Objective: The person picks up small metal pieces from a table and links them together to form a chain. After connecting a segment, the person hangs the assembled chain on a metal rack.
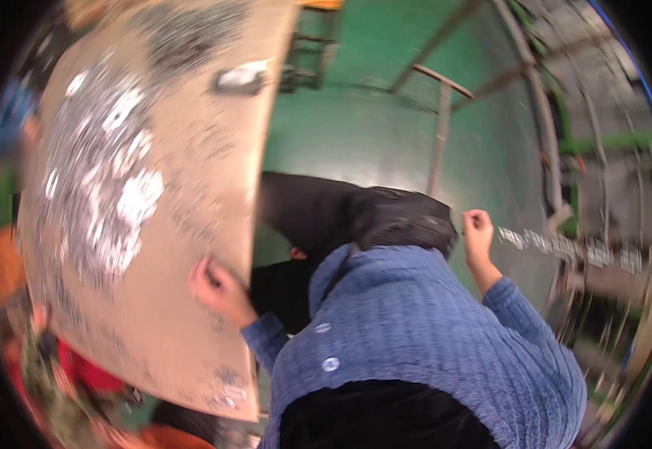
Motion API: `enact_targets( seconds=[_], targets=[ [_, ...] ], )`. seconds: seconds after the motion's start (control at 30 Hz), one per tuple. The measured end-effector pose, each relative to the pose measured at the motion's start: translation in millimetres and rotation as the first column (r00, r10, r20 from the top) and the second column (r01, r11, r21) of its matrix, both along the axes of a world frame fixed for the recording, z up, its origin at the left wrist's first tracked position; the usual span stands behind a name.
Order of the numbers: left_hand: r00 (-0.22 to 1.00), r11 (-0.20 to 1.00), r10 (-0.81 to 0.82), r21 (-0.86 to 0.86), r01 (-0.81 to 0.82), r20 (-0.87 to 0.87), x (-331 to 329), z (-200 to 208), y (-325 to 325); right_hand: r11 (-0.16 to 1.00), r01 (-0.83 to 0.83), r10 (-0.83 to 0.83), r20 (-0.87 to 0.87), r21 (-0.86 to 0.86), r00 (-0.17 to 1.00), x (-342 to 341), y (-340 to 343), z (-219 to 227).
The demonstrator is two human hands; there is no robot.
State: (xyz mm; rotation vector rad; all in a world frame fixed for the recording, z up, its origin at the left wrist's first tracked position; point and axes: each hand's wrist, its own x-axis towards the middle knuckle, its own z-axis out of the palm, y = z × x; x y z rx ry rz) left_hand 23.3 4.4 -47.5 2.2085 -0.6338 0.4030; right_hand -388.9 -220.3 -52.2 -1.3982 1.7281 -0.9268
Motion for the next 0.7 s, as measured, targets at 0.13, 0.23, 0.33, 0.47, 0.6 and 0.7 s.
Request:
enact_targets(
  seconds=[0.13, 0.23, 0.33, 0.47, 0.6, 0.7],
  targets=[
    [0.997, 0.988, -0.082, 0.131, 0.080, 0.004, 5.6, 5.5, -9.6, 0.948, -0.245, 0.268, 0.095, -0.203, 0.959, 96.1, -77.0, 58.7],
    [1.000, 0.972, -0.020, 0.233, 0.019, 0.001, 3.3, 19.0, -11.3, 0.692, -0.639, 0.653, -0.086, -0.336, 0.753, 200.6, -101.8, 114.6],
    [0.999, 0.968, -0.002, 0.249, 0.015, -0.051, 1.0, 24.9, -6.5, 0.230, -0.912, 0.926, -0.212, -0.339, 0.313, 300.0, -93.0, 124.6],
    [0.994, 0.960, 0.051, 0.280, -0.022, -0.097, 0.9, 30.0, -10.7, -0.336, -0.937, 0.835, -0.492, -0.100, -0.247, 391.4, -59.6, 85.4],
    [0.985, 0.929, 0.167, 0.340, -0.145, -0.035, 5.2, 22.1, -27.2, -0.400, -0.909, 0.845, -0.430, -0.114, -0.318, 447.6, -15.1, 60.9],
    [0.985, 0.937, 0.158, 0.326, -0.126, -0.075, 22.7, 15.4, -44.3, -0.323, -0.904, 0.890, -0.415, -0.281, -0.189, 497.1, 10.0, 49.7]
  ],
)
